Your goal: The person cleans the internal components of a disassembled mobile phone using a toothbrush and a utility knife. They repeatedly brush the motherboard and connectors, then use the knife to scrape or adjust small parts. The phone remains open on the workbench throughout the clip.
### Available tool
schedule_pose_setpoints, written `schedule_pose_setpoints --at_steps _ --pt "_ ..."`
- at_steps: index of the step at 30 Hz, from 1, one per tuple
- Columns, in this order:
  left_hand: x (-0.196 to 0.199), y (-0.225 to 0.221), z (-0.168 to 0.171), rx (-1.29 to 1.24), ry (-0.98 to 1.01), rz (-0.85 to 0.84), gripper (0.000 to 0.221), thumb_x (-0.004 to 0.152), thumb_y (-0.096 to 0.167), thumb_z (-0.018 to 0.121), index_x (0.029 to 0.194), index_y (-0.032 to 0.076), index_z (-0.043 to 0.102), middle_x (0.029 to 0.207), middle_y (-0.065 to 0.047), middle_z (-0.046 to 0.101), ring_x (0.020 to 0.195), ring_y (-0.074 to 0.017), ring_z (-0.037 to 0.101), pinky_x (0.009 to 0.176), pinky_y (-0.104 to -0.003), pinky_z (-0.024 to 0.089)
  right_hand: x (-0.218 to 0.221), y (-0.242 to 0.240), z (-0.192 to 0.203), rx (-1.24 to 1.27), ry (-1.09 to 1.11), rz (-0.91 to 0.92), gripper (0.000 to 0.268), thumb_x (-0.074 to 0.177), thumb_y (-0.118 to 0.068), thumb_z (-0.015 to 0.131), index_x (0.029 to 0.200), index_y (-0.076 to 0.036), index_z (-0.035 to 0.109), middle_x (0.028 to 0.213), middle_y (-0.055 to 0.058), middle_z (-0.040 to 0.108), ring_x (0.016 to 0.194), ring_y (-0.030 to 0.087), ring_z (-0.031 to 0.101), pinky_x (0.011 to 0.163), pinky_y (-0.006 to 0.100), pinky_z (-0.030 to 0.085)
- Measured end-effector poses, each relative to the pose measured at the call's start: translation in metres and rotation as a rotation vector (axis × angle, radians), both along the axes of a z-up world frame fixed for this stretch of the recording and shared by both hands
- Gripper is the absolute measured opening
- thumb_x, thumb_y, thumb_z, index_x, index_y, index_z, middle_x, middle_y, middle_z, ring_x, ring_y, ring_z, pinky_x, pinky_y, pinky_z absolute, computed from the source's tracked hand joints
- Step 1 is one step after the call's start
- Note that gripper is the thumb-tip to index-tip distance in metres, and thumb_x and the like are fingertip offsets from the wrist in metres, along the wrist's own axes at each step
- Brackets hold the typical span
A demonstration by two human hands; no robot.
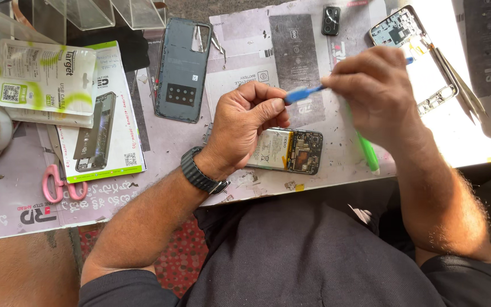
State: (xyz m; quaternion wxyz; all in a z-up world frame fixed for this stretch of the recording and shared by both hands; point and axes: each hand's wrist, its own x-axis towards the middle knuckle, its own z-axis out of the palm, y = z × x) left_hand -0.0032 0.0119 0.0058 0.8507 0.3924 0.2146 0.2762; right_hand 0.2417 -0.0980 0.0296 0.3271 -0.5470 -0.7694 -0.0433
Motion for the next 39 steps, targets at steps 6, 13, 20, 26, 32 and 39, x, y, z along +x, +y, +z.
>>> schedule_pose_setpoints --at_steps 6,13,20,26,32,39 --pt "0.001 0.001 -0.004 -0.07 -0.05 0.004 0.013 0.099 0.001 0.068 0.11 -0.004 0.071 0.097 -0.013 0.074 0.082 -0.018 0.073 0.079 -0.033 0.064 -0.001 0.001 -0.002 -0.022 0.028 -0.01 0.011 0.105 -0.002 0.076 0.112 -0.011 0.073 0.11 0.003 0.072 0.099 0.016 0.059 0.09 0.034 0.039" --pt "0.002 0.002 -0.007 -0.111 -0.06 0.016 0.012 0.099 0.001 0.068 0.109 -0.005 0.071 0.098 -0.014 0.074 0.08 -0.0178 0.072 0.076 -0.032 0.063 -0.012 0.005 0.008 -0.002 0.034 -0.049 0.01 0.103 0.0 0.073 0.11 -0.007 0.073 0.106 0.007 0.071 0.097 0.018 0.06 0.09 0.038 0.044" --pt "0.001 0.003 -0.003 -0.064 -0.087 0.028 0.011 0.1 0.003 0.068 0.109 -0.003 0.071 0.101 -0.014 0.074 0.082 -0.0166 0.072 0.077 -0.032 0.064 -0.02 0.001 0.009 -0.064 0.155 0.009 0.009 0.102 -0.003 0.072 0.111 0.0 0.07 0.11 0.013 0.066 0.097 0.02 0.063 0.082 0.03 0.057" --pt "0.0 0.004 -0.004 -0.046 -0.076 0.069 0.012 0.1 0.002 0.069 0.109 -0.004 0.071 0.101 -0.016 0.075 0.081 -0.018 0.072 0.076 -0.031 0.063 -0.019 0.001 0.002 -0.071 0.115 -0.01 0.009 0.101 -0.005 0.072 0.109 0.0 0.071 0.106 0.011 0.068 0.094 0.019 0.063 0.081 0.031 0.056" --pt "0.001 0.002 -0.005 -0.018 -0.07 0.094 0.012 0.098 0.0 0.07 0.109 -0.005 0.072 0.099 -0.016 0.075 0.08 -0.0183 0.072 0.075 -0.031 0.063 -0.021 0.002 0.004 -0.059 0.139 -0.02 0.008 0.102 -0.005 0.073 0.109 0.0 0.07 0.108 0.012 0.068 0.095 0.019 0.064 0.079 0.031 0.058" --pt "0.001 0.0 -0.013 -0.018 -0.039 0.112 0.012 0.098 0.0 0.071 0.109 -0.006 0.073 0.098 -0.016 0.075 0.079 -0.0172 0.071 0.073 -0.03 0.061 -0.028 0.0 0.008 -0.088 0.185 -0.046 0.013 0.1 -0.001 0.074 0.113 0.001 0.072 0.106 0.012 0.068 0.092 0.021 0.065 0.076 0.031 0.059"
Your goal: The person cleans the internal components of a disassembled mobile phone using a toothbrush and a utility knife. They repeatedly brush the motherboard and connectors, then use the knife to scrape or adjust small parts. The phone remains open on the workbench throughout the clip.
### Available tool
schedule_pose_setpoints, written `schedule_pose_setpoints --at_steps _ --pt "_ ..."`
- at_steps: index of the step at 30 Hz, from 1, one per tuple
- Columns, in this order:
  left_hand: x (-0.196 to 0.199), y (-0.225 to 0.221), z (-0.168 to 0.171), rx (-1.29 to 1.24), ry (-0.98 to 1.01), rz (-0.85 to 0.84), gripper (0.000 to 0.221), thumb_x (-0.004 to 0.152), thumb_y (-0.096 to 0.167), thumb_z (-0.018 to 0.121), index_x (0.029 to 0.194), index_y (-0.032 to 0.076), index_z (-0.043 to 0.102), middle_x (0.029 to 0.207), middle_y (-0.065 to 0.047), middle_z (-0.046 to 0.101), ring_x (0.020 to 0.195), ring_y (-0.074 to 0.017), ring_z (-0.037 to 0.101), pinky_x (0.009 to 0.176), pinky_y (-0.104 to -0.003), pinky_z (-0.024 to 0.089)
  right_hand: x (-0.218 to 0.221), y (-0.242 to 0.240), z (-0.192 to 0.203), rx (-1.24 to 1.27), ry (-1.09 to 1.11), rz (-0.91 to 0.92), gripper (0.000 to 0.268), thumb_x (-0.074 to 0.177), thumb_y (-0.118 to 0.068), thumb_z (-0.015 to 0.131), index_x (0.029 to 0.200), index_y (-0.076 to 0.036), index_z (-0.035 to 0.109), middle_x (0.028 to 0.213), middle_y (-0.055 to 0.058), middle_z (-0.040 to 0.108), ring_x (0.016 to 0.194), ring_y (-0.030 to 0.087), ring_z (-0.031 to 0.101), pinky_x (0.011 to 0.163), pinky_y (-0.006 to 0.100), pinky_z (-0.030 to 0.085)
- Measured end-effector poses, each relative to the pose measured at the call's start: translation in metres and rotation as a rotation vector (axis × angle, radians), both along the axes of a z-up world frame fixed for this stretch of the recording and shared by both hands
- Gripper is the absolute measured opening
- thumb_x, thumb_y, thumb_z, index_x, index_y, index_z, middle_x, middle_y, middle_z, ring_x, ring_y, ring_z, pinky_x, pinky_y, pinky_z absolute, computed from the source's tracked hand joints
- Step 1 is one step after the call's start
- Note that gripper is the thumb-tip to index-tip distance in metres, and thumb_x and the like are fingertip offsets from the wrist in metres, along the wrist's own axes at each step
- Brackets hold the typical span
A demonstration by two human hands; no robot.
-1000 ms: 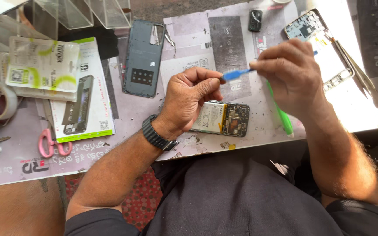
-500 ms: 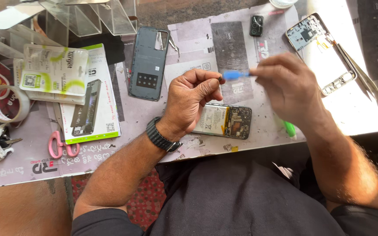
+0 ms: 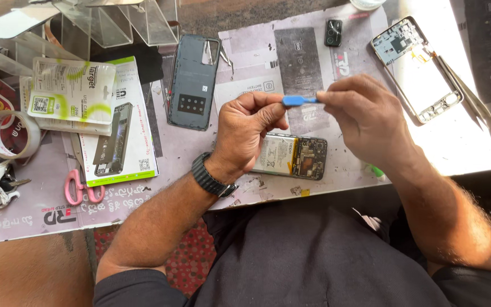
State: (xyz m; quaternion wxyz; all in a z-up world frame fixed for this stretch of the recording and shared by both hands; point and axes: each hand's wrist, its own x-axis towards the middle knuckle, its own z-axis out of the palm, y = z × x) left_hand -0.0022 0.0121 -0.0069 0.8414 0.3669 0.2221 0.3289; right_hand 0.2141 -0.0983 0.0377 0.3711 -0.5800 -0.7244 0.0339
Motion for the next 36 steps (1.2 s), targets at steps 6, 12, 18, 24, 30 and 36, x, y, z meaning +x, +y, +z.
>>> schedule_pose_setpoints --at_steps 6,12,18,24,30,36 --pt "0.005 0.0 -0.002 -0.015 -0.005 0.046 0.012 0.097 0.001 0.072 0.107 -0.004 0.073 0.092 -0.011 0.074 0.077 -0.0152 0.069 0.074 -0.027 0.061 -0.017 -0.002 0.024 0.013 -0.006 -0.07 0.015 0.096 0.001 0.073 0.11 0.0 0.071 0.106 0.014 0.069 0.094 0.028 0.067 0.077 0.038 0.056" --pt "0.001 -0.001 0.001 0.042 0.025 0.034 0.01 0.098 0.005 0.072 0.106 0.0 0.073 0.09 -0.007 0.073 0.077 -0.0132 0.067 0.074 -0.028 0.059 -0.029 -0.002 0.03 -0.005 0.041 -0.09 0.016 0.092 0.001 0.071 0.108 0.0 0.071 0.102 0.012 0.07 0.088 0.026 0.068 0.073 0.037 0.057" --pt "0.003 0.0 0.005 0.115 -0.032 0.049 0.01 0.094 0.006 0.074 0.104 0.004 0.074 0.09 -0.006 0.074 0.077 -0.0123 0.067 0.074 -0.028 0.059 -0.034 -0.002 0.031 -0.011 0.065 -0.119 0.017 0.091 -0.001 0.071 0.108 -0.002 0.071 0.101 0.012 0.07 0.086 0.024 0.069 0.07 0.036 0.057" --pt "0.0 0.0 0.01 0.183 -0.032 0.067 0.009 0.094 0.006 0.076 0.102 0.003 0.074 0.091 -0.008 0.075 0.078 -0.0124 0.067 0.074 -0.028 0.058 -0.034 -0.003 0.028 0.015 0.062 -0.1 0.018 0.091 -0.002 0.071 0.11 -0.003 0.071 0.101 0.011 0.07 0.087 0.024 0.069 0.071 0.035 0.057" --pt "-0.001 -0.001 0.013 0.231 0.029 0.072 0.012 0.093 0.009 0.077 0.102 0.001 0.073 0.089 -0.009 0.074 0.078 -0.0122 0.067 0.074 -0.027 0.059 -0.032 -0.004 0.025 0.013 0.052 -0.107 0.017 0.093 -0.002 0.07 0.109 -0.002 0.071 0.102 0.012 0.069 0.088 0.023 0.069 0.071 0.034 0.057" --pt "-0.001 -0.001 0.015 0.211 0.041 0.082 0.014 0.094 0.01 0.077 0.101 -0.001 0.073 0.088 -0.009 0.074 0.077 -0.0117 0.067 0.072 -0.027 0.058 -0.032 -0.001 0.026 0.001 0.058 -0.113 0.015 0.093 -0.003 0.071 0.107 -0.001 0.071 0.101 0.013 0.07 0.085 0.022 0.069 0.068 0.034 0.057"
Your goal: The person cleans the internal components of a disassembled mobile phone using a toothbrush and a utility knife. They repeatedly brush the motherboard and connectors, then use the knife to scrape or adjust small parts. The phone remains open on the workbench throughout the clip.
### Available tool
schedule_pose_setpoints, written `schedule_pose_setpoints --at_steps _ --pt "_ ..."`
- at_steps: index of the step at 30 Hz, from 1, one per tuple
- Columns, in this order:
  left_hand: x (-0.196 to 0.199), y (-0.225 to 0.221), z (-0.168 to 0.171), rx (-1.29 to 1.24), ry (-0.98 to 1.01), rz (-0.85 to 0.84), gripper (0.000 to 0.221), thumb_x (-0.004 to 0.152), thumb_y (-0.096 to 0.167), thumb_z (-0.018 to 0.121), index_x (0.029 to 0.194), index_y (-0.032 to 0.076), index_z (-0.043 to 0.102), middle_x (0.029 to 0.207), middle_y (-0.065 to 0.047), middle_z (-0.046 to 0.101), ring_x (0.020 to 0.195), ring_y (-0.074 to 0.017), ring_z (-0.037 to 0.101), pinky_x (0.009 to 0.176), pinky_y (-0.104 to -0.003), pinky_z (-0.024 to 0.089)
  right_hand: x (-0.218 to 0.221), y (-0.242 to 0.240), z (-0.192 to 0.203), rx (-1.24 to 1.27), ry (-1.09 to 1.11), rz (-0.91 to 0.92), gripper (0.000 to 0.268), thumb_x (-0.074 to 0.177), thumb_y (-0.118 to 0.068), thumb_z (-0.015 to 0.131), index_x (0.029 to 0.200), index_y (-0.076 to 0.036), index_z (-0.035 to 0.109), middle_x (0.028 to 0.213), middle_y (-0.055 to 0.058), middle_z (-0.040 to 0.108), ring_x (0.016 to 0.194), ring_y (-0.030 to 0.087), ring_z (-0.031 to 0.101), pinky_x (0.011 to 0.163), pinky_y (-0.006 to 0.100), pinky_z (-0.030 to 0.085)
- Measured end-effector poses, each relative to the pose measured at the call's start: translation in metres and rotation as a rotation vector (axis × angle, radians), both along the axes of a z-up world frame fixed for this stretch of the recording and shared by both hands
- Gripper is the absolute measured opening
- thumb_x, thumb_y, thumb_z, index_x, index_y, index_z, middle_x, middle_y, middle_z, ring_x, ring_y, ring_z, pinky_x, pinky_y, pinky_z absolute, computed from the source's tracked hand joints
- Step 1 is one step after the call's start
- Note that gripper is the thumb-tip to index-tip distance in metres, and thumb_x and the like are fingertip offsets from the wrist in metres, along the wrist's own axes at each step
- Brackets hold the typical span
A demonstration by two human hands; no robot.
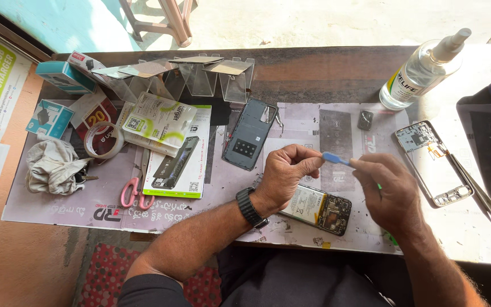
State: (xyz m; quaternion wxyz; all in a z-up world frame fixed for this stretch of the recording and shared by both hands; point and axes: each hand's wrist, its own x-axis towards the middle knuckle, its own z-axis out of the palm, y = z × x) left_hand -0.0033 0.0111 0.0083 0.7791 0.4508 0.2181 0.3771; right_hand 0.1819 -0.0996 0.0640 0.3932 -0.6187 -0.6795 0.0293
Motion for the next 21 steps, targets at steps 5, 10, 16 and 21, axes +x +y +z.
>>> schedule_pose_setpoints --at_steps 5,10,16,21 --pt "0.0002 -0.0002 -0.0006 0.019 0.016 -0.005 0.014 0.093 0.011 0.077 0.101 0.0 0.073 0.088 -0.008 0.074 0.076 -0.0118 0.068 0.072 -0.027 0.059 -0.0004 -0.0034 -0.0006 -0.037 0.012 -0.032 0.014 0.094 -0.002 0.07 0.108 -0.003 0.071 0.101 0.012 0.07 0.084 0.021 0.069 0.067 0.033 0.057" --pt "0.0006 -0.0014 -0.0015 0.029 0.06 -0.003 0.014 0.093 0.01 0.077 0.102 0.0 0.074 0.086 -0.009 0.074 0.075 -0.0122 0.068 0.073 -0.027 0.06 -0.0006 -0.0065 0.001 -0.059 -0.001 -0.07 0.013 0.094 -0.002 0.071 0.107 -0.002 0.071 0.102 0.013 0.07 0.083 0.022 0.069 0.065 0.033 0.056" --pt "0.0 -0.0011 -0.003 0.024 0.045 0.012 0.014 0.092 0.01 0.077 0.101 0.0 0.074 0.087 -0.008 0.075 0.075 -0.012 0.068 0.073 -0.027 0.06 -0.0009 -0.0067 0.0023 0.006 -0.073 -0.056 0.015 0.094 -0.001 0.072 0.109 -0.002 0.07 0.104 0.014 0.07 0.091 0.025 0.069 0.075 0.036 0.056" --pt "-0.0012 0.0006 -0.0034 0.036 0.047 0.026 0.015 0.092 0.011 0.077 0.102 -0.001 0.074 0.088 -0.008 0.075 0.076 -0.0117 0.069 0.073 -0.027 0.061 -0.0008 -0.0075 0.0013 -0.047 -0.036 -0.033 0.015 0.093 0.0 0.071 0.108 -0.002 0.071 0.104 0.013 0.07 0.089 0.025 0.07 0.072 0.036 0.057"
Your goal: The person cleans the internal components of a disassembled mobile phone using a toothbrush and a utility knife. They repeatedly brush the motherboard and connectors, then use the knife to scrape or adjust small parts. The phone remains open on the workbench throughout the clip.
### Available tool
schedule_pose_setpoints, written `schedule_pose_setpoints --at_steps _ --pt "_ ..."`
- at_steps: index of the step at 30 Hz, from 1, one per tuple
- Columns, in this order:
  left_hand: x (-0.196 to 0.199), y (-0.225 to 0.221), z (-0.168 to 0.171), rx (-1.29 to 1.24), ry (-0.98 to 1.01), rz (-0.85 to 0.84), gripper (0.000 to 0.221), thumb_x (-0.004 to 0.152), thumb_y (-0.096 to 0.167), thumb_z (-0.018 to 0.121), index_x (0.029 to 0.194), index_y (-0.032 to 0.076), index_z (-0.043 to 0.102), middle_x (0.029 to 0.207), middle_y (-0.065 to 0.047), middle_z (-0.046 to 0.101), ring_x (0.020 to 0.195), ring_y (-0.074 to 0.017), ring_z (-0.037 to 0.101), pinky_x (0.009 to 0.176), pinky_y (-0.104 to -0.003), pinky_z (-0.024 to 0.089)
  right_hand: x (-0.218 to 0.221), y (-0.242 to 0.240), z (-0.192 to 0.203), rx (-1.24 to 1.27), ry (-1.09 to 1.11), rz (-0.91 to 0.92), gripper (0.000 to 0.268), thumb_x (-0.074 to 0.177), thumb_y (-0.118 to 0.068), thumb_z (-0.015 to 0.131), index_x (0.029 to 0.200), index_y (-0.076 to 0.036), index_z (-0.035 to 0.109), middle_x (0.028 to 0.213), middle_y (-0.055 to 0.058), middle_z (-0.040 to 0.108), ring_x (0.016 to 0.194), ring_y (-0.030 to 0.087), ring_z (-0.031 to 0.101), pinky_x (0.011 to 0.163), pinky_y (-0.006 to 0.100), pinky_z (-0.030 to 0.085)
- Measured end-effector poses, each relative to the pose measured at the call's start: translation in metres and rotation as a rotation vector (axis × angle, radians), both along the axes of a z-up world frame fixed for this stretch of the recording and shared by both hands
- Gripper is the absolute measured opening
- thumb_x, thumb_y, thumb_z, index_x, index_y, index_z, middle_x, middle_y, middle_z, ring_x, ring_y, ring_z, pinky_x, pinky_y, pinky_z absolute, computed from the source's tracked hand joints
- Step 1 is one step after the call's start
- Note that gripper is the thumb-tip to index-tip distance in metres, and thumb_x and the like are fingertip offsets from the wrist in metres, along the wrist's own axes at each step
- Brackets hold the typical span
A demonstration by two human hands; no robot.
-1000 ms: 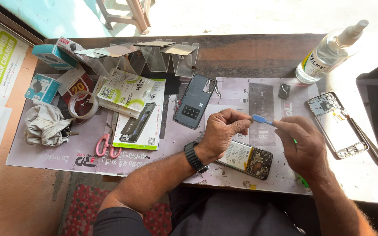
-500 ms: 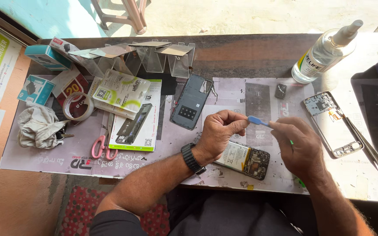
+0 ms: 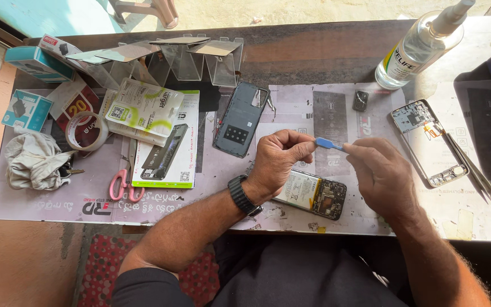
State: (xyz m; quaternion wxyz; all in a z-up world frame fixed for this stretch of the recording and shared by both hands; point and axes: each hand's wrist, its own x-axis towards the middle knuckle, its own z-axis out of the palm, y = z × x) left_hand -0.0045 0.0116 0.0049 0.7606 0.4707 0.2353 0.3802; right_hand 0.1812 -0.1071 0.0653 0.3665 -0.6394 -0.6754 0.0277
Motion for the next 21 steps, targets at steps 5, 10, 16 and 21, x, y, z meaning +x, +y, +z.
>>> schedule_pose_setpoints --at_steps 5,10,16,21 --pt "0.0009 -0.0011 0.001 -0.013 -0.006 -0.003 0.015 0.093 0.011 0.077 0.102 0.0 0.074 0.087 -0.008 0.074 0.075 -0.0114 0.068 0.072 -0.026 0.06 -0.0005 0.0024 0.0027 0.015 0.024 0.034 0.016 0.092 0.0 0.071 0.109 -0.003 0.071 0.101 0.011 0.069 0.087 0.023 0.069 0.07 0.036 0.055" --pt "0.0011 -0.0011 0.0006 -0.006 -0.003 -0.018 0.014 0.094 0.01 0.077 0.102 -0.001 0.074 0.087 -0.009 0.074 0.075 -0.0114 0.068 0.073 -0.027 0.06 -0.0009 0.0022 0.0039 -0.011 0.021 0.024 0.019 0.091 -0.001 0.072 0.109 -0.003 0.071 0.101 0.011 0.07 0.086 0.023 0.068 0.069 0.036 0.055" --pt "0.002 -0.0018 0.0004 -0.011 -0.022 -0.014 0.014 0.093 0.01 0.077 0.102 0.0 0.073 0.087 -0.009 0.074 0.076 -0.012 0.069 0.073 -0.027 0.061 -0.003 0.0023 0.0003 -0.025 0.036 0.015 0.018 0.092 -0.002 0.071 0.11 -0.003 0.071 0.103 0.012 0.07 0.089 0.023 0.07 0.072 0.035 0.057" --pt "0.0008 -0.002 0.0031 -0.009 -0.004 -0.006 0.015 0.094 0.011 0.076 0.102 -0.001 0.073 0.087 -0.009 0.074 0.076 -0.0122 0.069 0.073 -0.027 0.061 -0.0034 0.0025 0.0017 0.019 -0.009 0.029 0.018 0.092 -0.002 0.071 0.11 -0.003 0.071 0.101 0.012 0.069 0.089 0.024 0.069 0.072 0.036 0.057"
